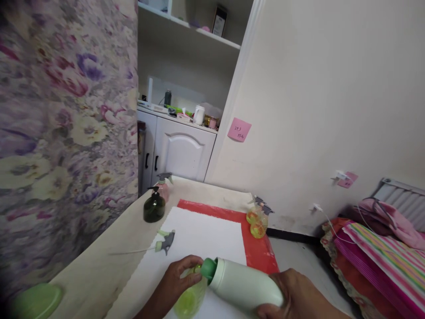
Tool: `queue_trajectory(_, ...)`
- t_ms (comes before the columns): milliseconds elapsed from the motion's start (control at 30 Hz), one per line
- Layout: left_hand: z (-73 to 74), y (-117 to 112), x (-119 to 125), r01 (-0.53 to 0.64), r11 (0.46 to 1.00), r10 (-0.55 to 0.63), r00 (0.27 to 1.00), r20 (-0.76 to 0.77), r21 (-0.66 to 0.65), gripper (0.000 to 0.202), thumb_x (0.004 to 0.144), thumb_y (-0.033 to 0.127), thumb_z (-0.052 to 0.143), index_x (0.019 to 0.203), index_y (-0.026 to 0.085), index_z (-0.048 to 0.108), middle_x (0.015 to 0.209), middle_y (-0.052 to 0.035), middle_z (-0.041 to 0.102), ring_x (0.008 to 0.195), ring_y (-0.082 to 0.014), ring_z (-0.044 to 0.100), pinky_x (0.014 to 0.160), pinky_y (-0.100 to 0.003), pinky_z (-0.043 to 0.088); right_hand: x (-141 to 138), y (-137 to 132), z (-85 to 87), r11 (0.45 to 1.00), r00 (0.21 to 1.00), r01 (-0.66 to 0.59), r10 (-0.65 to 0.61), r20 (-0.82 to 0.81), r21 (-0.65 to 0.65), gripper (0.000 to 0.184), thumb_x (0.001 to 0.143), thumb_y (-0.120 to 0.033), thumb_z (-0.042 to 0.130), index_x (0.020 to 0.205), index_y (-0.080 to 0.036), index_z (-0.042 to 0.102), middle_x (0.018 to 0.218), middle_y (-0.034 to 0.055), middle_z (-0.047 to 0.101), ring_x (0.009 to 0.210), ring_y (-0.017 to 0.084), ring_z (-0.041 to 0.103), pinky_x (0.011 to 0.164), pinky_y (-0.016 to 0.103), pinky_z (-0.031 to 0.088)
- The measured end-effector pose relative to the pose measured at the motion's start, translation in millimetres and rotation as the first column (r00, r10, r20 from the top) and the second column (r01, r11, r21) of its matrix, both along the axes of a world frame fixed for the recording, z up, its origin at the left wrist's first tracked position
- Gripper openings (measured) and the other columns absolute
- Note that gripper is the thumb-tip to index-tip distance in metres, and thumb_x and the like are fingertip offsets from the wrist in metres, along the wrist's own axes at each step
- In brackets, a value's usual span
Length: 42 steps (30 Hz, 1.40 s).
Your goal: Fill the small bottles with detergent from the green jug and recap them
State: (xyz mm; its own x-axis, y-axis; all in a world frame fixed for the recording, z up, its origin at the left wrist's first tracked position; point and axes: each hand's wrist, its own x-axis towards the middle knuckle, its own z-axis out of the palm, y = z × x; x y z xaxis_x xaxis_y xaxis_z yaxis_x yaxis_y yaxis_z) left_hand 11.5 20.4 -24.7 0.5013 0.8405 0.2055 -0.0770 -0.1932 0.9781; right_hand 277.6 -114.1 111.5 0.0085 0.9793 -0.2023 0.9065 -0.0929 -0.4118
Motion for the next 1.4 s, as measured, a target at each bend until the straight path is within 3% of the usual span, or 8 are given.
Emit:
queue_trajectory(333,3.7,-2.6,-1.4,-0.006,1.0,0.006,1.0,-0.024,-0.012,0.017,0.071,0.025,0.067,0.087,0.019,0.071,0.086,-0.0018,0.074,0.089,-0.0235,0.065,0.084,-0.032,0.045,-13.8,0.8,19.7,0.999,0.991,-0.034,0.036,0.125,-0.021,0.027,0.073,-0.045,0.064,0.077,-0.019,0.069,0.065,0.0008,0.069,0.057,0.013,0.055,0.049,0.023,0.03)
queue_trajectory(533,6.1,-2.1,-1.0,-0.018,0.999,0.017,0.999,-0.03,-0.041,0.017,0.07,0.024,0.067,0.085,0.019,0.072,0.085,-0.0022,0.074,0.089,-0.0243,0.065,0.084,-0.032,0.046,-13.5,0.9,19.2,1.0,0.983,-0.031,0.029,0.183,0.006,0.021,0.072,-0.042,0.065,0.076,-0.021,0.068,0.065,-0.0003,0.071,0.055,0.014,0.059,0.049,0.023,0.031)
queue_trajectory(967,4.1,-2.4,-2.6,0.008,1.0,-0.009,1.0,-0.015,-0.023,0.017,0.072,0.026,0.067,0.087,0.02,0.072,0.086,-0.0022,0.074,0.09,-0.0242,0.065,0.085,-0.032,0.046,-19.4,0.7,26.5,1.0,0.969,0.005,-0.003,0.246,-0.008,0.023,0.069,-0.047,0.067,0.075,-0.025,0.07,0.067,0.0006,0.076,0.058,0.018,0.066,0.049,0.024,0.033)
queue_trajectory(1400,3.9,-3.1,-0.4,-0.013,0.999,0.011,0.999,-0.034,-0.034,0.018,0.071,0.026,0.067,0.087,0.021,0.073,0.088,-0.0017,0.075,0.091,-0.0244,0.065,0.086,-0.033,0.046,-17.6,1.5,27.6,0.999,0.95,-0.039,0.03,0.311,0.021,0.029,0.07,-0.053,0.065,0.076,-0.025,0.07,0.068,0.0014,0.075,0.058,0.019,0.066,0.049,0.025,0.031)
